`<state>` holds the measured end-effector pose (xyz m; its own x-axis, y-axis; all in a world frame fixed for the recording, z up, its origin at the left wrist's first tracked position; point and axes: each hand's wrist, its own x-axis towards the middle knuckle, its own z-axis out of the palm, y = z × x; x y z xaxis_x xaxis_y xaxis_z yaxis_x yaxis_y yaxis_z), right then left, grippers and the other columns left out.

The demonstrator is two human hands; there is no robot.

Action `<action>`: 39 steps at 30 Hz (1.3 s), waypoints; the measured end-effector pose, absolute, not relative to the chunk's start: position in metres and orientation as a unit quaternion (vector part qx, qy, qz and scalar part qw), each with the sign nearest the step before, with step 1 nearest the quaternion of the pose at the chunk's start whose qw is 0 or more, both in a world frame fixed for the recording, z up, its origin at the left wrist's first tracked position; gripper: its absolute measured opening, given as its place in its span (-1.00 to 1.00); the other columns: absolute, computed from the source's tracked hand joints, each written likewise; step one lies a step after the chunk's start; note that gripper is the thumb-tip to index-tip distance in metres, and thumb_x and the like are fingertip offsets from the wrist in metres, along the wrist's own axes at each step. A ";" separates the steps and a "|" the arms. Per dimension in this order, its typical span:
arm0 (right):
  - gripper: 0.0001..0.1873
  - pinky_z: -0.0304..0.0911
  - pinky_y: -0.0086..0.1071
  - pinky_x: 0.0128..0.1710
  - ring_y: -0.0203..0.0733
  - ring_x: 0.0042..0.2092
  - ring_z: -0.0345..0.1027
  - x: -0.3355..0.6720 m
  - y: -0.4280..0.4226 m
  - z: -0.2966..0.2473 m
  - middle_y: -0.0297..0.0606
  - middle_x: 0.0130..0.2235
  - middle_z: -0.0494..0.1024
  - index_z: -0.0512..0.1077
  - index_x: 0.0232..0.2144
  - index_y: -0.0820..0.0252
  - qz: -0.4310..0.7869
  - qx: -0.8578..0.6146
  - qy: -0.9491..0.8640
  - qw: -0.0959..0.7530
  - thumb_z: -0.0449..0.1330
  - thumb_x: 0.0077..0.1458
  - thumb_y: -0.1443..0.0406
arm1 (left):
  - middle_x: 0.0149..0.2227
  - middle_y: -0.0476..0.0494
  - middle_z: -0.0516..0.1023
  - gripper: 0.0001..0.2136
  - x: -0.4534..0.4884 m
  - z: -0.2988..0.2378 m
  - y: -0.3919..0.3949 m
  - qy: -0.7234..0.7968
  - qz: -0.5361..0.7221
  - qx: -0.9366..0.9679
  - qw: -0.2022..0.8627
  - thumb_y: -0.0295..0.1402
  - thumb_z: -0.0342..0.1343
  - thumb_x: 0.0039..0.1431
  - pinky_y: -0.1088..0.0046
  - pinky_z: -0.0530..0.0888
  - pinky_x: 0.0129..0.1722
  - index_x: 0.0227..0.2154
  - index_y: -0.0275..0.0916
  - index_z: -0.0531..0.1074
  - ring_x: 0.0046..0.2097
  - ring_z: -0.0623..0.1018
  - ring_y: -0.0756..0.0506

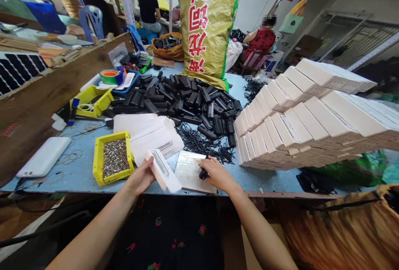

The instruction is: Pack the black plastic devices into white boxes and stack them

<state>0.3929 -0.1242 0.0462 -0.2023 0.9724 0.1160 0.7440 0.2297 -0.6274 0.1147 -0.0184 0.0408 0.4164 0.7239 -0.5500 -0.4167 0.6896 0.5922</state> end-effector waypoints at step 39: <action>-0.62 0.40 -0.36 -0.30 -0.25 -0.32 0.45 0.315 -0.071 0.033 -0.29 -0.25 0.54 0.35 0.02 0.07 0.270 -0.591 -0.504 0.569 0.16 0.13 0.25 | 0.18 -0.26 0.33 -0.27 0.126 0.004 -0.028 0.410 0.206 0.821 0.339 -0.25 0.13 0.03 0.29 0.43 0.02 0.25 -0.22 -0.01 0.12 0.43 -0.24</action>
<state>0.3147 -0.0712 0.0333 0.3459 0.9031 0.2545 0.2880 0.1560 -0.9448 0.1262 -0.0276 0.0035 0.5792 0.8129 0.0601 0.5339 -0.4340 0.7257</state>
